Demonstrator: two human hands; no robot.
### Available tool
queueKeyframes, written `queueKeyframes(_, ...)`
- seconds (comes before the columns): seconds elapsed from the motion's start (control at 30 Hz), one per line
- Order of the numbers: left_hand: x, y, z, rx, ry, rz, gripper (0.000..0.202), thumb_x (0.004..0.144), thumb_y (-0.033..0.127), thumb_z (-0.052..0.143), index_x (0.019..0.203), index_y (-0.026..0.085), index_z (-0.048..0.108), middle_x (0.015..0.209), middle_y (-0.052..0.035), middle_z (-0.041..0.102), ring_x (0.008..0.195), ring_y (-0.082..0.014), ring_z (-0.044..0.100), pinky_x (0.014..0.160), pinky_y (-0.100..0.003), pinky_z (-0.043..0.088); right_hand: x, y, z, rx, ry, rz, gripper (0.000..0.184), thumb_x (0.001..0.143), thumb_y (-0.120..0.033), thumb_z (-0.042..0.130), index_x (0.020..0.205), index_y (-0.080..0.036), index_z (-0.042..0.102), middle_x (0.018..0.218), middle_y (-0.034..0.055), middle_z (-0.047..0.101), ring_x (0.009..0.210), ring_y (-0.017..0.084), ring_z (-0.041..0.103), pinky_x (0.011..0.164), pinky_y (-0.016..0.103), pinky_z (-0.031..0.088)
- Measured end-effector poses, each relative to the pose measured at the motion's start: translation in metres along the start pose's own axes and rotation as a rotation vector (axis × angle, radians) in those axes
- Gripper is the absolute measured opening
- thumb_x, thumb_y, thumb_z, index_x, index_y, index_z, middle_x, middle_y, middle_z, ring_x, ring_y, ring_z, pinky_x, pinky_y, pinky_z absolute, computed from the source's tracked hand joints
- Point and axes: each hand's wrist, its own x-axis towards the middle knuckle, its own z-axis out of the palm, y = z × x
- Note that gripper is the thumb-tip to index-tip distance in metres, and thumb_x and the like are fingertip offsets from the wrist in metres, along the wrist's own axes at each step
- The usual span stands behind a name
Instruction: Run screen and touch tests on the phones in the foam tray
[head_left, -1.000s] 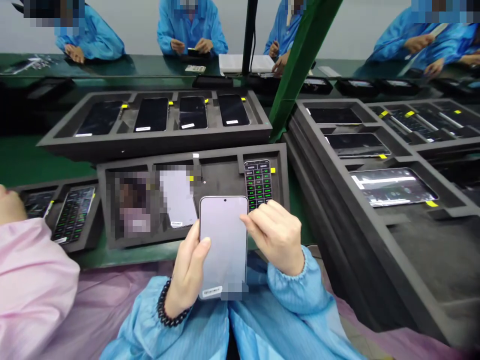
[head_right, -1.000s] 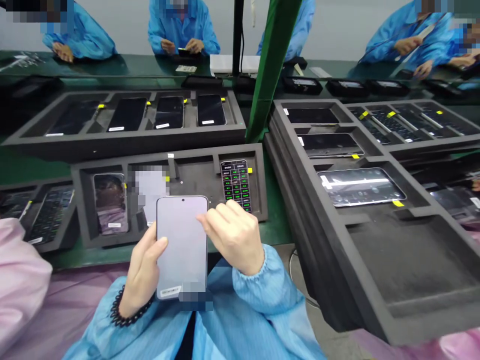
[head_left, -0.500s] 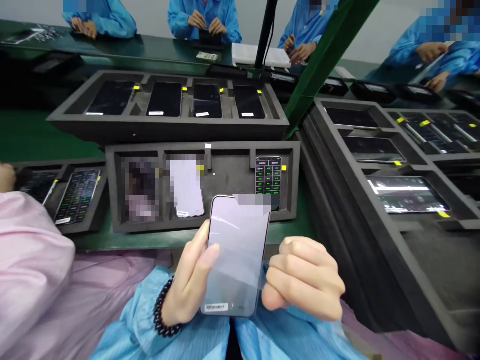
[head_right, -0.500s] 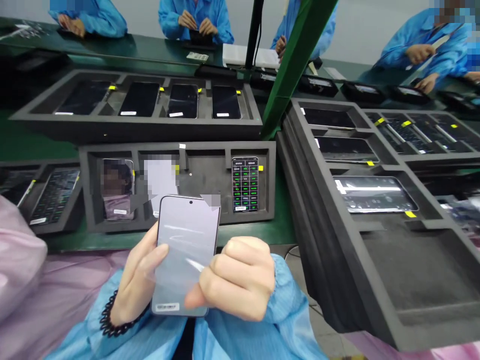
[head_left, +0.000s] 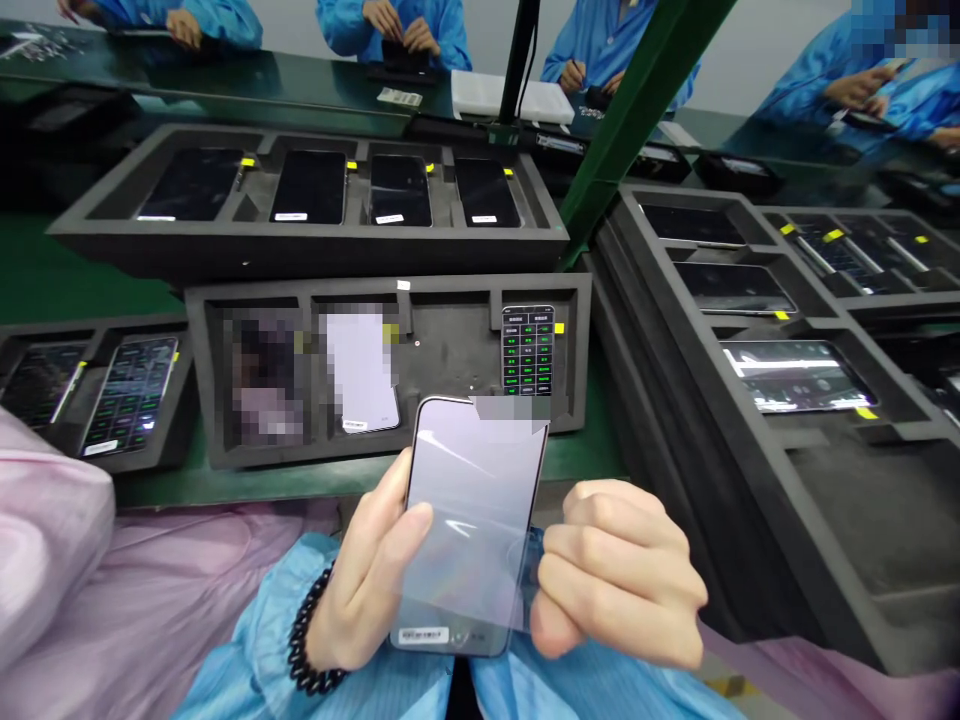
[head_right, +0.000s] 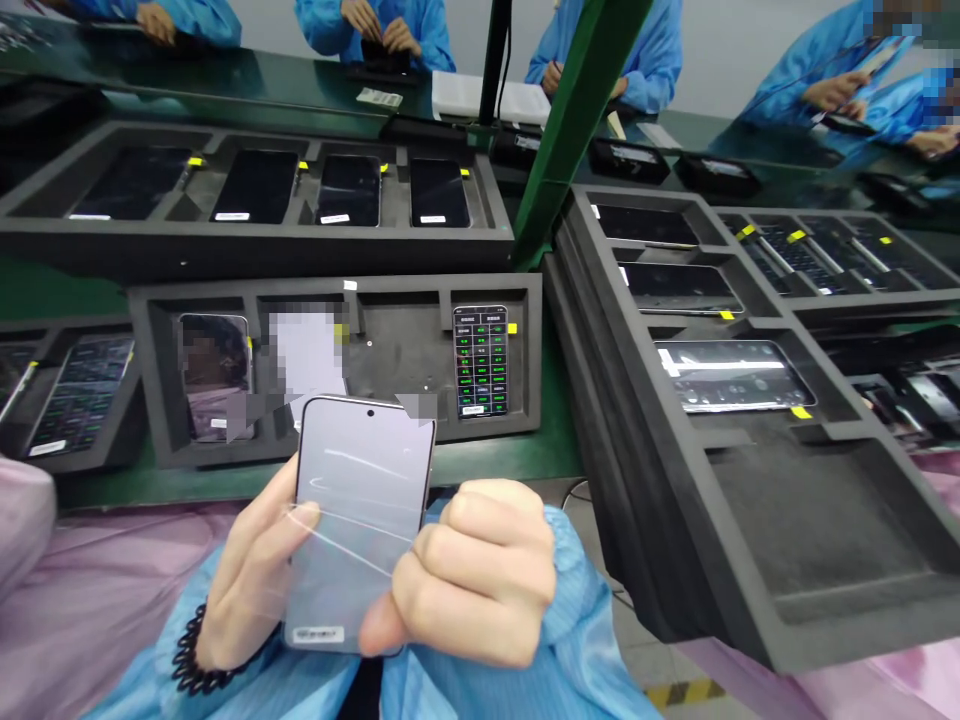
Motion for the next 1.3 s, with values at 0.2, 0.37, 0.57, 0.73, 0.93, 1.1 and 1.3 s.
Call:
queueKeyframes(0.2,0.021,-0.026,-0.002,0.107,-0.126,0.093,0.065,0.087,0.049,0.064,0.144,0.018,0.058,0.141,-0.0124,0.063,0.133,-0.0377,0.055,0.117,-0.047,0.042,0.011,0.019,0.002,-0.180,-0.033,0.044,0.040,0.101,-0.035,0.059,0.063,-0.022,0.062,0.070,0.0019,0.061,0.070,0.015,0.053,0.061,0.032,0.046)
queueKeyframes(0.37,0.042,-0.025,0.008,0.096,-0.373,0.064,0.058,0.093,0.049,0.058,0.142,0.020,0.059,0.142,-0.0093,0.063,0.135,-0.0344,0.054,0.114,-0.042,0.044,0.023,0.043,0.015,-0.044,-0.102,0.357,0.037,0.100,-0.031,0.061,0.065,-0.022,0.064,0.091,0.0023,0.069,0.100,0.022,0.062,0.097,0.046,0.051)
queueKeyframes(0.57,0.046,-0.008,0.011,-0.161,-0.466,-0.270,0.080,0.075,0.058,0.065,0.144,0.017,0.057,0.083,-0.0062,0.073,0.066,-0.0257,0.066,0.055,-0.033,0.052,0.019,0.054,0.020,0.372,-0.238,0.635,0.051,0.109,-0.044,0.035,0.084,-0.018,0.070,0.095,0.0053,0.065,0.096,0.019,0.066,0.092,0.039,0.057)
queueKeyframes(0.73,0.044,-0.002,0.012,-0.240,-0.543,-0.347,0.086,0.075,0.056,0.065,0.152,0.022,0.048,0.060,0.0005,0.062,0.034,-0.0126,0.043,0.030,-0.022,0.027,0.017,0.058,0.024,0.350,-0.237,0.668,0.058,0.110,-0.047,0.030,0.085,-0.016,0.071,0.094,0.0060,0.064,0.093,0.018,0.066,0.088,0.039,0.058)
queueKeyframes(0.93,0.042,0.002,0.011,-0.260,-0.531,-0.382,0.090,0.073,0.051,0.066,0.155,0.024,0.043,0.056,0.0027,0.060,0.028,-0.0125,0.042,0.025,-0.021,0.026,0.019,0.058,0.027,0.405,-0.247,0.648,0.059,0.109,-0.050,0.030,0.081,-0.016,0.069,0.091,0.0014,0.063,0.095,0.014,0.067,0.090,0.035,0.056)
queueKeyframes(1.1,0.041,0.005,0.010,-0.275,-0.514,-0.366,0.080,0.074,0.049,0.068,0.148,0.023,0.052,0.055,0.0037,0.058,0.027,-0.0125,0.044,0.024,-0.020,0.027,0.020,0.059,0.030,0.393,-0.228,0.625,0.058,0.110,-0.046,0.028,0.080,-0.016,0.068,0.090,-0.0010,0.067,0.091,0.008,0.065,0.085,0.026,0.055)
queueKeyframes(1.3,0.044,0.008,0.010,-0.392,-0.680,-0.412,0.071,0.086,0.046,0.063,0.151,0.025,0.043,0.059,0.0043,0.064,0.028,-0.0148,0.051,0.026,-0.018,0.032,0.022,0.063,0.036,0.406,-0.260,0.823,0.078,0.106,-0.050,0.009,0.071,-0.013,0.068,0.087,-0.0035,0.069,0.082,0.006,0.065,0.071,0.025,0.050)
